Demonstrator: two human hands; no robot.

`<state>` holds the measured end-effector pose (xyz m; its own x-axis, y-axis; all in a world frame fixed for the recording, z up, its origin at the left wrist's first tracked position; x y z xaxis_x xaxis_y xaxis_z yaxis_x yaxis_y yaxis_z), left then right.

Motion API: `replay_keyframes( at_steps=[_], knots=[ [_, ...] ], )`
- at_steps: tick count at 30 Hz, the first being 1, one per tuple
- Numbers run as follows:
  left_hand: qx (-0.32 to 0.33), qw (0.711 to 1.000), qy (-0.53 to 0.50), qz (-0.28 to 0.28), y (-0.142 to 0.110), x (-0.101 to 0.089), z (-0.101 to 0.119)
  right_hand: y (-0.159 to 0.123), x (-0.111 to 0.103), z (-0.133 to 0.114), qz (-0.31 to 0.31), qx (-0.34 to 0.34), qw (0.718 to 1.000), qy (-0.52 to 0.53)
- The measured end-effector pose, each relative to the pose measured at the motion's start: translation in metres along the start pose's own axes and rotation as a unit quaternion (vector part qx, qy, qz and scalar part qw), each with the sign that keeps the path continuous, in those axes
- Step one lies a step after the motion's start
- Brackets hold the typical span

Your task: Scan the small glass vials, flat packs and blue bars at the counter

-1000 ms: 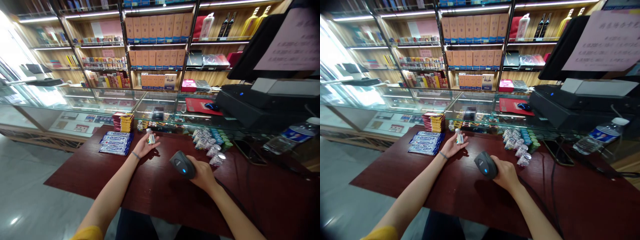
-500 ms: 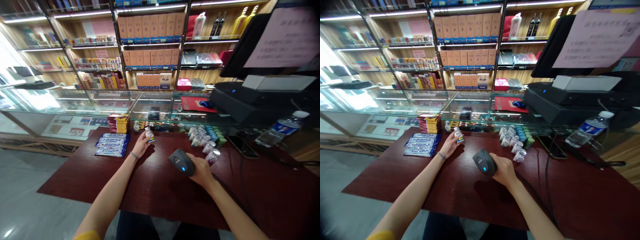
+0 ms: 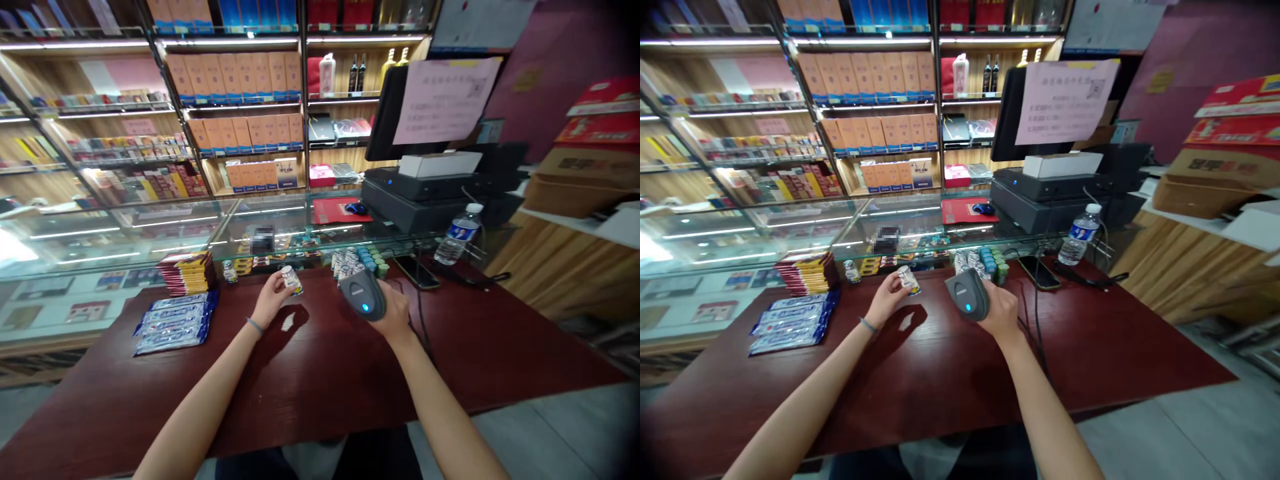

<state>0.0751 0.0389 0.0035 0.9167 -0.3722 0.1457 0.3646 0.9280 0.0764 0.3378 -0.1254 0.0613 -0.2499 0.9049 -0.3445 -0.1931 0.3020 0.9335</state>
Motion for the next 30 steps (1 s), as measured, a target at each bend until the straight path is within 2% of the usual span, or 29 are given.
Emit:
replay_keyframes(
  at_steps=[3, 7, 12, 18, 23, 30],
  knots=[
    [0.024, 0.999, 0.015, -0.019, 0.003, 0.038, -0.007, -0.006, -0.005, 0.017, 0.024, 0.056, 0.998, -0.033],
    [0.055, 0.997, 0.045, -0.029, 0.001, 0.088, -0.018, -0.018, -0.008, 0.035, 0.030, 0.165, 0.984, -0.058],
    [0.077, 0.991, 0.109, -0.022, 0.001, 0.128, -0.028, -0.029, -0.008, 0.046, 0.035, 0.269, 0.961, -0.048],
    [0.102, 0.980, 0.168, 0.001, 0.009, 0.142, -0.044, -0.032, -0.004, 0.051, 0.048, 0.308, 0.949, -0.050],
    [0.060, 0.987, 0.148, -0.005, 0.015, 0.148, -0.059, -0.031, -0.005, 0.053, 0.064, 0.300, 0.950, -0.053],
    [0.060, 0.983, 0.174, 0.005, 0.015, 0.147, -0.059, -0.024, -0.010, 0.049, 0.078, 0.281, 0.956, -0.047]
  ],
)
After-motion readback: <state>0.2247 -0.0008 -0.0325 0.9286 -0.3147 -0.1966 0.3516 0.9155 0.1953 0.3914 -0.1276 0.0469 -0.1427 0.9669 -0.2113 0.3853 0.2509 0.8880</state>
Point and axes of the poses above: each hand's wrist, its own y-axis towards the middle knuckle, its own x-axis out of the palm, z = x × y, the point moved 2 cm from there along y, towards the middle knuckle, and after that the axes turned 7 degrees about -x, right-handed, at the moved point
